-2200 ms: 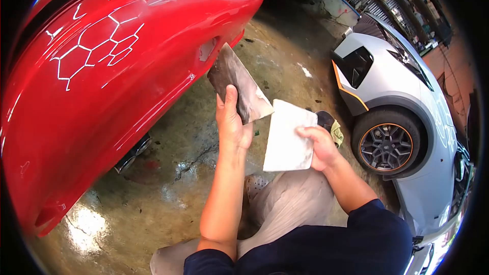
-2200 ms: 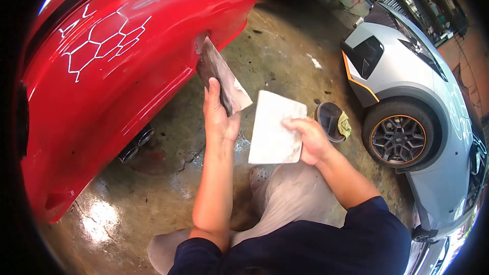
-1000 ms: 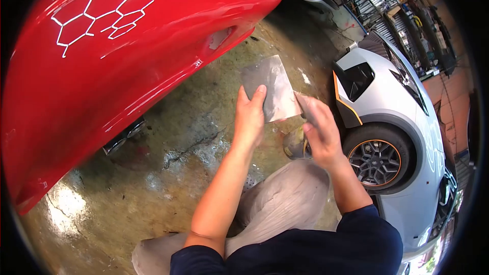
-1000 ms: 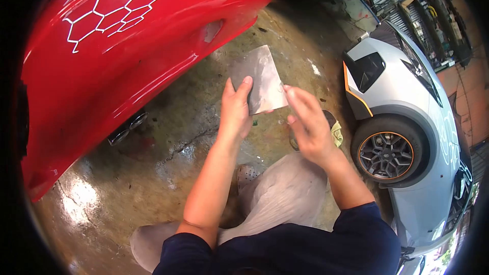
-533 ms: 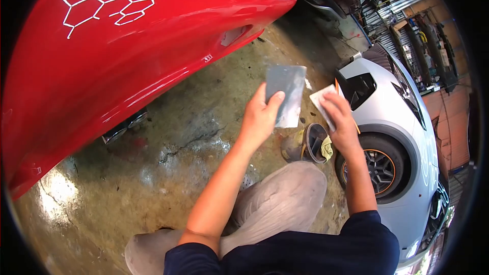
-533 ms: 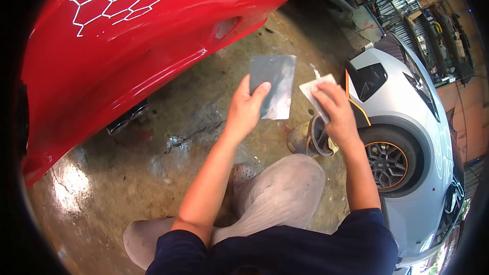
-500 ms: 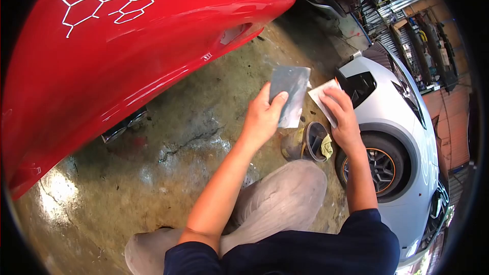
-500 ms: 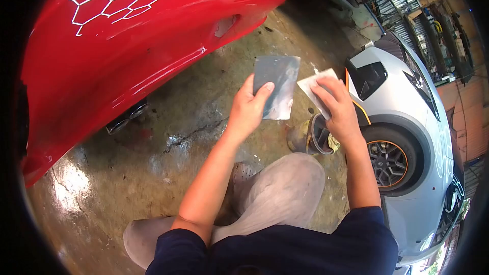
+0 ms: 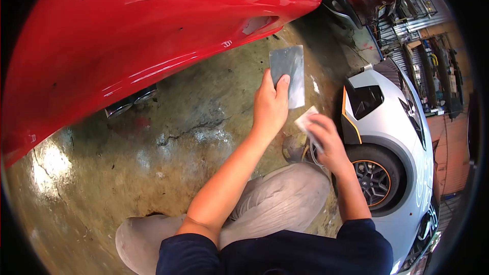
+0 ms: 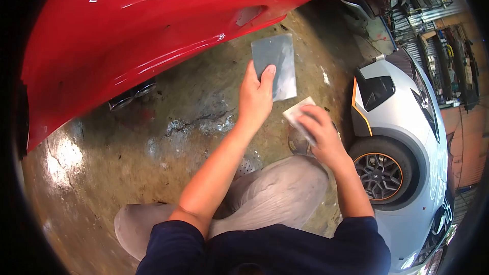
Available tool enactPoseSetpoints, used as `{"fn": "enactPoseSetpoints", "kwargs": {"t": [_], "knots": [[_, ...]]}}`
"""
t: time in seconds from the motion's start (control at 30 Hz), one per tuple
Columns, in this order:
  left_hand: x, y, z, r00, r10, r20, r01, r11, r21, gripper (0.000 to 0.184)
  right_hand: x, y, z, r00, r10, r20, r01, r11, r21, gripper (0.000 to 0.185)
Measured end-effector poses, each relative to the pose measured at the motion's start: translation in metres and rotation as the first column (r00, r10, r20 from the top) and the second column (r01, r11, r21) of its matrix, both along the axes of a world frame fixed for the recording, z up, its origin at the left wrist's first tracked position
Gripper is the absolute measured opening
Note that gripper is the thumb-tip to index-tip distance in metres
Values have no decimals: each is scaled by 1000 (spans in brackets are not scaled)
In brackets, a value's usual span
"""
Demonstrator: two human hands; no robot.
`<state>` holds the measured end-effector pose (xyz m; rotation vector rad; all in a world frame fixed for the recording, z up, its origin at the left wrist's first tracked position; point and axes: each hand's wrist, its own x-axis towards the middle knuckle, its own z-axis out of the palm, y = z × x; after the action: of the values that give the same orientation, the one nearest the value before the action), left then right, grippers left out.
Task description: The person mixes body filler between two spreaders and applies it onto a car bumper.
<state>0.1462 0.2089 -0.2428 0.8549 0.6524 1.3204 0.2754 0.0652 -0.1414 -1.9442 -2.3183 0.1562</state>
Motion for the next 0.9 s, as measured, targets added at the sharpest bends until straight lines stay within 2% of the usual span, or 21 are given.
{"fn": "enactPoseSetpoints", "kwargs": {"t": [0.07, 0.1, 0.2, 0.23, 0.33, 0.4, 0.47, 0.53, 0.57, 0.6, 0.67, 0.7, 0.8, 0.87, 0.9], "knots": [[13, 2, -12, 996, -31, 86, 35, 998, -45, 32, -6, 2, 3, 985, 132, -114, -105, 972, 211, 65], [17, 0, -13, 990, -52, 130, 61, 996, -66, 31, -17, 3, 7, 980, 185, -69, -165, 960, 228, 66], [29, -8, -13, 851, -103, 515, 275, 923, -269, 30, -25, 9, 7, 963, 265, 40, -267, 932, 247, 67], [28, -9, -13, 848, -100, 520, 277, 921, -275, 29, -22, 12, 4, 957, 283, 70, -291, 924, 247, 67], [23, -13, -17, 851, -88, 518, 280, 910, -305, 29, 11, 12, -20, 994, 105, -1, -102, 972, 214, 69], [20, -10, -22, 859, -83, 505, 282, 900, -333, 28, 33, 13, -27, 998, 58, -9, -55, 975, 214, 74], [10, -1, -16, 907, -69, 414, 162, 968, -193, 29, 57, 4, -45, 984, -141, 108, 143, 990, -17, 68], [-4, 6, -16, 955, -73, 288, 107, 989, -103, 30, 91, -8, -78, 953, -279, -118, 281, 960, 2, 59], [-11, 11, -18, 974, -81, 211, 100, 992, -82, 31, 92, -11, -87, 636, -648, -419, 629, 750, -206, 52], [-15, 12, -27, 986, -100, 131, 108, 992, -60, 32, 112, -16, -104, 325, -605, -727, 581, 734, -351, 49], [-16, 19, -51, 993, -106, 56, 111, 990, -84, 34, 112, -16, -124, -160, -547, -822, 548, 643, -534, 46], [-18, 20, -61, 993, -115, 19, 116, 989, -91, 36, 130, -24, -143, -301, -496, -814, 472, 665, -579, 43], [-39, 29, -75, 979, -206, 10, 206, 973, -107, 37, 145, -35, -160, -577, -405, -709, 416, 601, -682, 38], [-52, 35, -78, 969, -245, 22, 246, 966, -84, 40, 143, -34, -150, -606, -343, -718, 352, 694, -629, 36], [-59, 38, -78, 960, -281, 22, 281, 954, -104, 41, 134, -29, -139, -555, -336, -761, 348, 737, -579, 43]]}}
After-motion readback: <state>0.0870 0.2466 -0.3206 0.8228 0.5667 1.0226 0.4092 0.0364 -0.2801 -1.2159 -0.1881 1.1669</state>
